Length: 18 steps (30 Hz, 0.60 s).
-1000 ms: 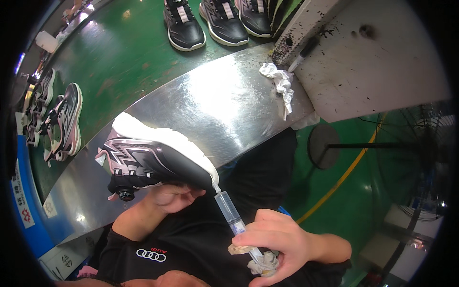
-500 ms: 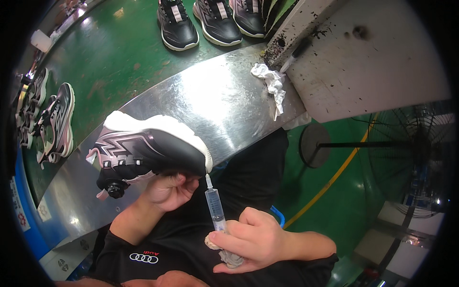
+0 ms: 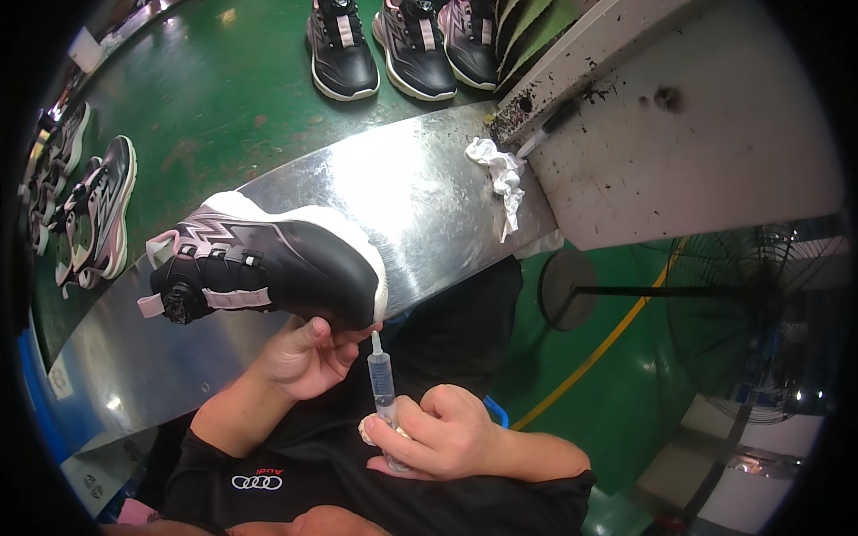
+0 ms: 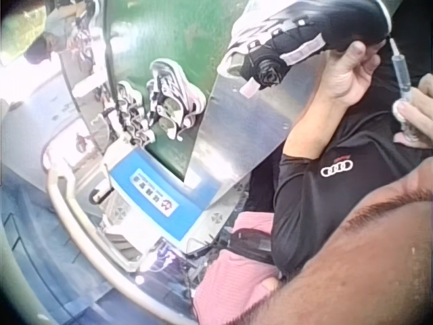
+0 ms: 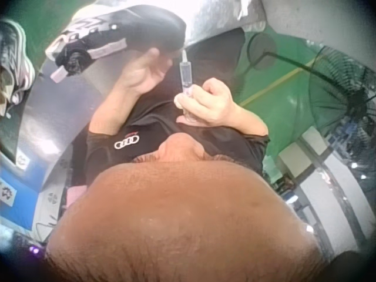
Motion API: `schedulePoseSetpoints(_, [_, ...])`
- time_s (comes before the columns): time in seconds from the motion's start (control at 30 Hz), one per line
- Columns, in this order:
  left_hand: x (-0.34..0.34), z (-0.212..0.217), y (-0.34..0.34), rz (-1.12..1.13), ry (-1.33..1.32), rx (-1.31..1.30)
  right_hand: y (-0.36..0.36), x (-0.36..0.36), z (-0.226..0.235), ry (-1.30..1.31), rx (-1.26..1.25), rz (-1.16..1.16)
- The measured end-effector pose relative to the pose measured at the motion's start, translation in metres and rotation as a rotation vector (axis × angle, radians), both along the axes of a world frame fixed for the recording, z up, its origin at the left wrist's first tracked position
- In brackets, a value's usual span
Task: The person applies adhesive along the soles of shoes using a syringe, picking up and placing shoes back onto a conveyor belt.
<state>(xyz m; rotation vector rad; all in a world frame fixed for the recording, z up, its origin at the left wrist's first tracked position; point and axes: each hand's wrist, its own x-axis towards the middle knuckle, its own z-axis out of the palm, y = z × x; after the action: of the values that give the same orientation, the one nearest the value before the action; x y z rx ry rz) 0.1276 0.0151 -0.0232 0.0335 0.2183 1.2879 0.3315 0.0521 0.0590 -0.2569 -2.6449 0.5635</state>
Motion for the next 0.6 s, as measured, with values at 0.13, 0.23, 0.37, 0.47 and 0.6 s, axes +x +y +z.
schedulePoseSetpoints(0.13, [-0.001,0.008,0.003,0.011,-0.121,-0.024,0.000,-0.003,0.002,-0.002,0.022,-0.004])
schedulePoseSetpoints(0.23, [-0.007,0.004,0.007,0.005,-0.121,-0.019,0.003,-0.006,-0.006,0.004,0.024,0.000])
schedulePoseSetpoints(0.37, [-0.009,-0.013,0.007,-0.013,-0.066,-0.025,0.000,0.002,-0.019,0.263,0.095,-0.010])
schedulePoseSetpoints(0.47, [-0.011,-0.018,-0.011,-0.060,-0.113,-0.049,0.020,0.011,-0.027,0.222,0.154,-0.124])
schedulePoseSetpoints(0.6, [-0.031,-0.013,-0.074,0.029,-0.026,-0.153,0.071,0.005,-0.067,0.160,0.173,-0.197])
